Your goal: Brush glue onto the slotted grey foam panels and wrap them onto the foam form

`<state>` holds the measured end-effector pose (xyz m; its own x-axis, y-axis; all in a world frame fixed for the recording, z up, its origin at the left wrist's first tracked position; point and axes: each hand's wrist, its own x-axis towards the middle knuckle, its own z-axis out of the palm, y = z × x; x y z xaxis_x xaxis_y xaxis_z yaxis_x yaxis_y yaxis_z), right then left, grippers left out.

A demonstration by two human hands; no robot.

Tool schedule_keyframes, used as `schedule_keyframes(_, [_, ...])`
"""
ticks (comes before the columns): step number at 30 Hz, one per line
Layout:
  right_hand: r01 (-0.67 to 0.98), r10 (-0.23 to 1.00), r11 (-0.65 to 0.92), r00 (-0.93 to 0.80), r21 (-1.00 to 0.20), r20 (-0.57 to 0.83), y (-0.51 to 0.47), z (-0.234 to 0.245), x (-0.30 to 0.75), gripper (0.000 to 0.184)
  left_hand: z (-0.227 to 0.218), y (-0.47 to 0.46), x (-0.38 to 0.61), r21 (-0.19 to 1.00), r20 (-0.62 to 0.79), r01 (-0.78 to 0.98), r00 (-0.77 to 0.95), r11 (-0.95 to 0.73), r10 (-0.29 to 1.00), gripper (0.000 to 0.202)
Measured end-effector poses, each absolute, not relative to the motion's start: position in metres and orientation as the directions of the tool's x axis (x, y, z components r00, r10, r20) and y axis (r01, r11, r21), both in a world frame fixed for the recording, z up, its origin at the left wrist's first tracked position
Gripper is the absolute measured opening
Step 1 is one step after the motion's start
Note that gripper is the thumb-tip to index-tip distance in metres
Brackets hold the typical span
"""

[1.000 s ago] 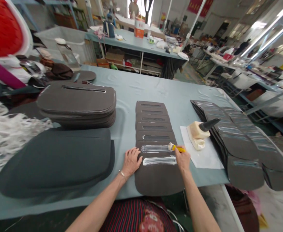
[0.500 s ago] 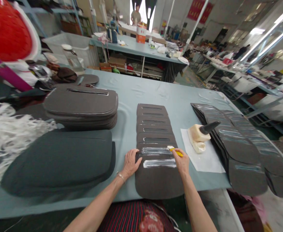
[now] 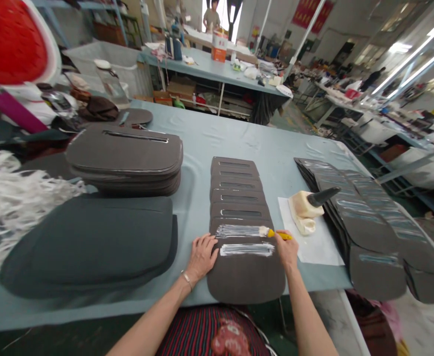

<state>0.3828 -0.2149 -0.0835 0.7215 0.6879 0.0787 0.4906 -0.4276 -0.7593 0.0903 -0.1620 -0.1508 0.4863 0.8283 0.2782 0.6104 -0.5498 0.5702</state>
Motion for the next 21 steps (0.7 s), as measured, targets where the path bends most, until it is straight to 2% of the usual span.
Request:
schedule_keyframes(2, [0.545,0.631,-0.477,0.759,-0.690,0.163,-0.222,-0.075,0.398,0.038,-0.150,-0.161,0.090,0.580,0.285,0.606,0.476,-0.545,0.832,0.023])
schedule_keyframes(4, [0.601,0.679,-0.431,0.707,-0.673,0.198,-0.220,-0.069,0.385,0.036,-0.149,-0.162,0.088,0.594,0.292,0.607,0.449,-0.528,0.844,0.025])
schedule_keyframes(8, [0.597,0.865,-0.194,0.479,-0.779,0.151,-0.204,-0.066,0.297,0.029,-0.148,-0.171,0.084,0.596,0.305,0.617,0.419,-0.514,0.855,0.026])
schedule_keyframes(12, [0.527,0.944,-0.070,0.310,-0.847,0.115,-0.193,-0.076,0.238,0.026,-0.150,-0.184,0.083,0.536,0.282,0.608,0.524,-0.585,0.803,0.029])
schedule_keyframes(14, [0.529,0.938,-0.103,0.334,-0.843,0.095,-0.196,-0.084,0.251,0.025,-0.151,-0.187,0.084,0.512,0.266,0.625,0.537,-0.589,0.801,0.031])
schedule_keyframes(16, [0.550,0.896,-0.194,0.436,-0.812,0.081,-0.204,-0.088,0.290,0.026,-0.150,-0.188,0.084,0.501,0.254,0.639,0.537,-0.584,0.805,0.031])
schedule_keyframes(18, [0.571,0.812,-0.312,0.575,-0.759,0.099,-0.213,-0.089,0.336,0.029,-0.149,-0.188,0.084,0.497,0.252,0.642,0.537,-0.584,0.805,0.031])
schedule_keyframes(21, [0.604,0.670,-0.439,0.713,-0.665,0.206,-0.221,-0.083,0.369,0.031,-0.149,-0.188,0.085,0.491,0.263,0.638,0.541,-0.593,0.799,0.032])
